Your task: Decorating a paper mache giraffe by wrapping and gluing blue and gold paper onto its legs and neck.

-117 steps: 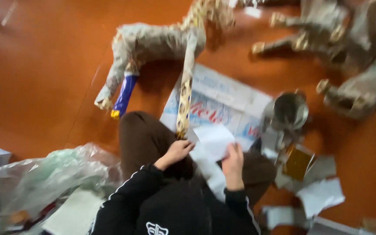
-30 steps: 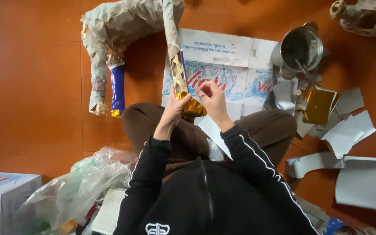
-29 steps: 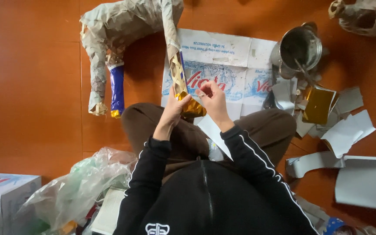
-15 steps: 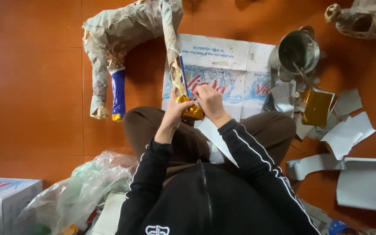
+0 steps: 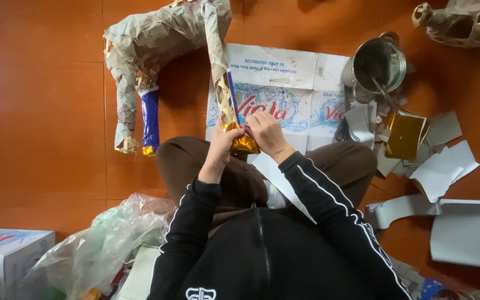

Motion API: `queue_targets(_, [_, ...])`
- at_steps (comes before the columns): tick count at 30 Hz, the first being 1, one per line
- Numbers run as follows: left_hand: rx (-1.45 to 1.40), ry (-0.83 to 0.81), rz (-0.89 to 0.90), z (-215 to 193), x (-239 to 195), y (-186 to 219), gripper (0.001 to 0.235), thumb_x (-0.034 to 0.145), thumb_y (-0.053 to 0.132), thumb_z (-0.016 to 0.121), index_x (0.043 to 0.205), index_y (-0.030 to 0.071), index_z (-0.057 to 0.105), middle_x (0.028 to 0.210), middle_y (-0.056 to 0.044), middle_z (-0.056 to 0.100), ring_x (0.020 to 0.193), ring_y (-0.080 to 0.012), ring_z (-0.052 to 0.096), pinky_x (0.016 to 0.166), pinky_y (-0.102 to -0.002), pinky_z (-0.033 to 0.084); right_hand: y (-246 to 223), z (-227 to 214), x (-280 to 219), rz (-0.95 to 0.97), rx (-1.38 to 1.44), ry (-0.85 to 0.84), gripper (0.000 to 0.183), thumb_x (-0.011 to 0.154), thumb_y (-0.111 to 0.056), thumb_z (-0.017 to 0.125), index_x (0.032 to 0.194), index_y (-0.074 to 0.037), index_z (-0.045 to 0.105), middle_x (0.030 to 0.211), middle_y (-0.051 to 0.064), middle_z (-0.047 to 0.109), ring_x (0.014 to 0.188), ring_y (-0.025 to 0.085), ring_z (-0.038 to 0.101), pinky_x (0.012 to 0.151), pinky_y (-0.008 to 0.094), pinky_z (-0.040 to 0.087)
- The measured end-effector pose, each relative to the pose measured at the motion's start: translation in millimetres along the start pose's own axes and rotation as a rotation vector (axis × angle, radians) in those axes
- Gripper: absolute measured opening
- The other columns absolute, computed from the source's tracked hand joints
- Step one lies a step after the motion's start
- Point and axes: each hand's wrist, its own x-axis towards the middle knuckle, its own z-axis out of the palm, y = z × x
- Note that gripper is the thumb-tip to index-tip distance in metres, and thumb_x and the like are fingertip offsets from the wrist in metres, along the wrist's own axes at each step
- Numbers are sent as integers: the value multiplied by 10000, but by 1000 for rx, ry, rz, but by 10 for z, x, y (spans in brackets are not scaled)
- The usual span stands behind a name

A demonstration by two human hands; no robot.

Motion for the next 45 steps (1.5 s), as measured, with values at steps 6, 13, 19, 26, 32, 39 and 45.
queue_targets(6, [-1, 32, 39, 50, -65, 55, 826, 637, -75, 796, 1380, 57, 460, 1065, -209, 664, 940, -333, 663, 777, -517, 578, 17, -62, 29, -86, -31, 30, 167, 929, -195, 626, 795, -144, 542, 709, 2, 458, 674, 198, 560, 637, 307, 492])
queue_targets(13, [16, 52, 27, 63, -43, 44, 870, 576, -61, 869, 1343, 38, 472, 1067, -201, 649, 941, -319, 646, 772, -513, 580, 8, -78, -14, -128, 19, -21, 127, 986, -215, 570, 899, -126, 543, 745, 4, 467, 712, 204, 545, 670, 334, 460])
queue_targets(19, [56, 41, -21, 60, -38, 68, 960, 631, -37, 866, 1453, 44, 378, 1216, -276, 598, 1076, -418, 616, 850, -591, 539, -14, -242, -17, 140, 344, -132, 105, 970, -179, 603, 899, -109, 569, 757, 60, 512, 752, 274, 579, 715, 381, 485])
queue_targets(26, [46, 21, -1, 114, -139, 148, 920, 696, -54, 798, 1483, 21, 328, 1281, -326, 541, 1141, -452, 576, 896, -610, 501, -103, -514, 131, 1005, 1245, -372, 169, 898, -60, 695, 1063, -80, 723, 867, 24, 714, 776, 92, 647, 679, 214, 512])
queue_targets(32, [10, 4, -33, 101, -146, 178, 980, 693, -39, 850, 1501, 24, 299, 1312, -344, 522, 1159, -478, 567, 917, -625, 489, 21, -418, 81, 1034, 1204, -228, 137, 866, -35, 720, 996, -77, 721, 777, -10, 678, 711, 55, 606, 657, 217, 511])
queue_targets(39, [-32, -11, -24, 115, -136, 130, 1021, 677, 2, 880, 1506, 30, 286, 1337, -340, 486, 1173, -470, 545, 900, -641, 479, 823, -249, -524, 818, -1, -259, 222, 895, -72, 685, 1110, -129, 691, 1016, 63, 696, 990, 224, 661, 815, 351, 540])
queue_targets(45, [-22, -32, -39, 79, -99, 109, 1000, 708, 7, 872, 1506, 29, 269, 1368, -361, 449, 1210, -501, 519, 921, -653, 468, 120, -663, -427, 1304, 1133, -559, 258, 974, -136, 599, 1150, 51, 619, 1005, 247, 662, 845, 343, 705, 686, 447, 612])
